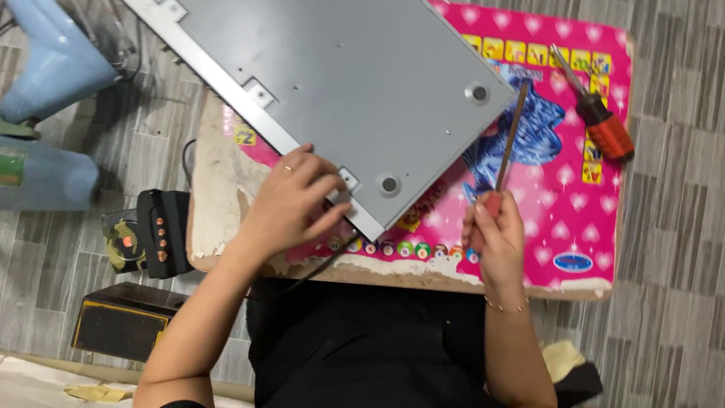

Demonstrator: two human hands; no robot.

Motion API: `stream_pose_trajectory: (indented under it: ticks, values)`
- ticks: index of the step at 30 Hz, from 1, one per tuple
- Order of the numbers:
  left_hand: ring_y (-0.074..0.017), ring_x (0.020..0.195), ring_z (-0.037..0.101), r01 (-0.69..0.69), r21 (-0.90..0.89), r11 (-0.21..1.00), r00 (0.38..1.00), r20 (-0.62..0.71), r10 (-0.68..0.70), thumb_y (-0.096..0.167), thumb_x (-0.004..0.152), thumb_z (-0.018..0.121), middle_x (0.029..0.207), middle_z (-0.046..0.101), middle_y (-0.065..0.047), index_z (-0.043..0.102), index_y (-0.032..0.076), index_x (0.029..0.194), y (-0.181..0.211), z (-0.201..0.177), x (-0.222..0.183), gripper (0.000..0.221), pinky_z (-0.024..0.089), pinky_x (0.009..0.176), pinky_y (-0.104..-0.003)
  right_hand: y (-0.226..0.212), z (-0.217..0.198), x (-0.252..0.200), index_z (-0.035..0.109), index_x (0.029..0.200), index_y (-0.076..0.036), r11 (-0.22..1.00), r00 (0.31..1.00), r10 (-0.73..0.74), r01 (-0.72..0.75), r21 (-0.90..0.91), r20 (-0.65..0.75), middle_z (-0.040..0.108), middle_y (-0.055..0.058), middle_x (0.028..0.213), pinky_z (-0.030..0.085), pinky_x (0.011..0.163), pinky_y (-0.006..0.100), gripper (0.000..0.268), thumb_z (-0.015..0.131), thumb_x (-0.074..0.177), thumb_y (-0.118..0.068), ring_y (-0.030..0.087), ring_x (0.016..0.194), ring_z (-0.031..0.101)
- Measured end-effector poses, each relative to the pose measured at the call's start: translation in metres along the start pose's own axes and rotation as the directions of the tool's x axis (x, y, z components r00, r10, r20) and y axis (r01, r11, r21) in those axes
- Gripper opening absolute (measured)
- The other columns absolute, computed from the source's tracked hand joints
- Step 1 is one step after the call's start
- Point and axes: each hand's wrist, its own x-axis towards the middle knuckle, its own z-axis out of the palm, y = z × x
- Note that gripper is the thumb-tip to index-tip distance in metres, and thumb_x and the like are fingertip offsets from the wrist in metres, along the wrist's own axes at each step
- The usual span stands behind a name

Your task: Removing screws and prying open the metal cover of an electronic device using a screwdriver.

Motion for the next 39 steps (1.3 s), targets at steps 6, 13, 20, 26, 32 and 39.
stream_pose_trajectory:
  ticks: [6,13,20,26,32,39]
  values:
    - [-0.0343,0.120,0.061,0.075,-0.036,0.997,0.997,-0.017,-0.075,0.034,0.095,0.072,0.121,0.065,-0.008,0.069,0.016,0.113,0.014,0.012,0.008,0.025,0.042,0.113,-0.054,-0.001,0.028,0.019,0.050,0.115,-0.010,0.998,0.995,-0.060,0.060,0.004,-0.079,0.061,0.005,0.086,0.046,0.042,0.015,0.029,0.071,0.097,-0.019,0.005,0.054,0.055]
    - [-0.0350,0.143,0.047,0.098,-0.016,0.995,0.995,0.004,-0.098,0.043,0.096,0.070,0.144,0.058,-0.010,0.070,0.021,0.126,0.077,0.041,0.017,0.037,0.031,0.121,-0.055,-0.013,0.061,0.027,0.044,0.113,-0.006,0.993,0.986,-0.111,0.115,0.025,-0.128,0.056,0.006,0.075,0.041,0.038,0.021,0.044,0.080,0.092,-0.021,0.009,0.044,0.054]
    - [-0.0301,0.148,0.041,0.099,0.130,0.986,0.994,0.037,-0.105,0.044,0.103,0.060,0.151,0.056,-0.007,0.065,0.025,0.136,0.082,0.045,0.017,0.038,0.026,0.123,-0.052,-0.018,0.067,0.033,0.044,0.114,-0.008,0.991,0.979,-0.105,0.118,0.067,-0.176,0.047,0.001,0.074,0.043,0.040,0.020,0.046,0.081,0.087,-0.011,0.010,0.042,0.052]
    - [-0.0349,0.151,0.037,0.069,0.177,0.982,0.996,0.042,-0.077,0.056,0.100,0.060,0.156,0.052,-0.008,0.065,0.027,0.139,0.078,0.047,0.013,0.049,0.027,0.124,-0.054,-0.028,0.064,0.031,0.043,0.131,-0.007,0.941,0.971,-0.188,0.135,-0.312,-0.145,0.051,0.008,0.121,0.046,0.095,0.034,0.058,0.075,0.085,-0.021,0.021,0.106,0.053]
    - [-0.0387,0.150,0.038,0.076,0.178,0.981,0.996,0.030,-0.083,0.055,0.096,0.066,0.156,0.053,-0.009,0.066,0.026,0.136,0.081,0.044,0.014,0.049,0.032,0.121,-0.053,-0.031,0.064,0.033,0.046,0.113,-0.007,0.993,0.975,-0.117,0.117,-0.012,-0.189,0.045,0.003,0.076,0.042,0.043,0.022,0.048,0.082,0.082,-0.008,0.011,0.047,0.047]
    - [-0.0415,0.150,0.037,0.094,0.159,0.983,0.983,0.144,-0.117,0.045,0.098,0.067,0.157,0.052,-0.008,0.065,0.030,0.139,0.086,0.038,0.015,0.044,0.030,0.122,-0.054,-0.028,0.009,0.019,0.049,0.117,-0.009,0.997,0.996,-0.038,0.043,0.067,-0.078,0.059,0.005,0.090,0.040,0.041,0.017,0.036,0.075,0.093,-0.012,0.004,0.049,0.051]
